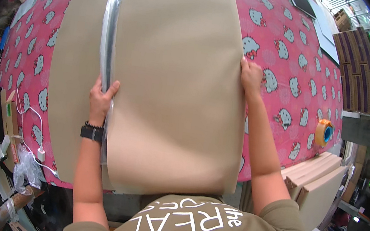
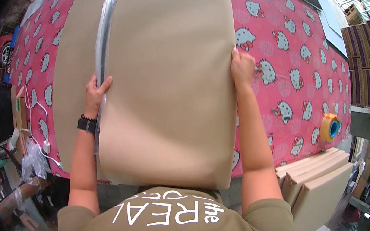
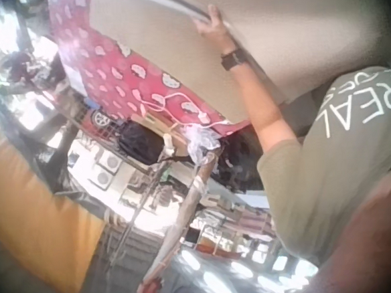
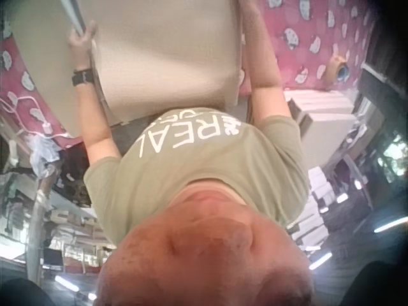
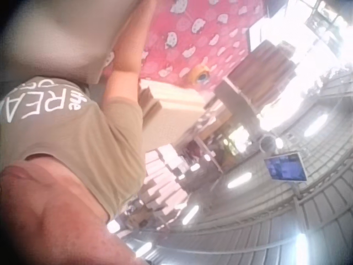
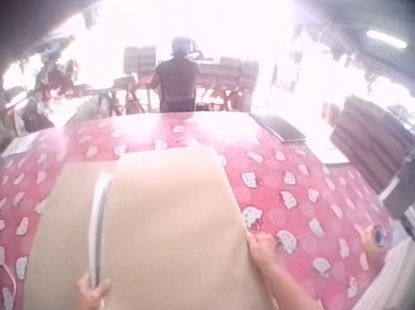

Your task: The person places a plastic-wrapped item onto brown paper, folds the paper over the item, and secures the seams and edges with tape using a hand-held dispenser.

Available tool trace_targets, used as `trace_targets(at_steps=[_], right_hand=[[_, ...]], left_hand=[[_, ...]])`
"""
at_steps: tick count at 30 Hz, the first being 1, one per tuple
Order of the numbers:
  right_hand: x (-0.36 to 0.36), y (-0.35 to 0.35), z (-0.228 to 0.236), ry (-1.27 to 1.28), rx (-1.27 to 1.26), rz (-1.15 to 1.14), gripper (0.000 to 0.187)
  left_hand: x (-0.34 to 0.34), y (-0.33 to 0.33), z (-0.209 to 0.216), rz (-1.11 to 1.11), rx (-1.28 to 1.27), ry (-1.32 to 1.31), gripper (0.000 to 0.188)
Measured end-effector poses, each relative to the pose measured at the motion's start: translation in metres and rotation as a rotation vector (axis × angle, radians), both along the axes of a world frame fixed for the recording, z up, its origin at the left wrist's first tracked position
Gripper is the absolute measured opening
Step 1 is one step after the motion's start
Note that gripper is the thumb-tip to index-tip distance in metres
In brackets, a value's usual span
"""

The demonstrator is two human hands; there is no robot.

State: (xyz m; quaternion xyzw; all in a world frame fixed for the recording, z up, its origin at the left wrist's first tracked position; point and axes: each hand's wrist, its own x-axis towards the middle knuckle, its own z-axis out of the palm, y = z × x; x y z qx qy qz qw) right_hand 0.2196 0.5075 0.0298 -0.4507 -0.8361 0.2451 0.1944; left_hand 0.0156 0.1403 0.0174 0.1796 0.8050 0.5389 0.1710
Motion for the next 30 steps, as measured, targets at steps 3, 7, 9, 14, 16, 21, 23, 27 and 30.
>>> trace_targets(at_steps=[3, 7, 9, 14, 16, 21, 23, 27, 30], right_hand=[[-0.064, 0.06, -0.008, -0.038, 0.132, -0.014, 0.039], [-0.139, 0.109, -0.01, -0.096, 0.188, -0.034, 0.039], [-0.17, 0.117, -0.005, -0.102, 0.204, -0.078, 0.039], [-0.191, 0.134, -0.003, -0.088, 0.283, 0.063, 0.049], [-0.168, 0.131, -0.026, -0.178, 0.465, 0.351, 0.058], [-0.025, 0.014, -0.01, -0.138, 0.377, 0.648, 0.062], [0.039, -0.038, 0.002, -0.121, 0.299, 0.674, 0.062], [0.128, -0.118, 0.018, -0.12, 0.151, 0.618, 0.066], [0.145, -0.135, 0.026, -0.338, 0.116, 0.498, 0.072]], left_hand=[[0.006, 0.008, 0.009, 0.011, 0.028, 0.011, 0.051], [0.007, 0.001, 0.012, 0.031, -0.064, -0.044, 0.051], [0.011, 0.002, 0.027, 0.045, -0.123, -0.074, 0.051], [0.008, 0.005, 0.018, 0.036, 0.007, -0.078, 0.05], [0.003, 0.011, 0.013, 0.015, 0.031, -0.054, 0.05], [0.005, 0.003, 0.01, 0.002, 0.025, -0.001, 0.051], [0.004, 0.004, 0.009, -0.001, 0.051, -0.02, 0.05], [-0.002, -0.001, -0.006, -0.005, 0.067, 0.041, 0.051], [-0.005, 0.005, -0.01, -0.041, 0.017, 0.077, 0.056]])
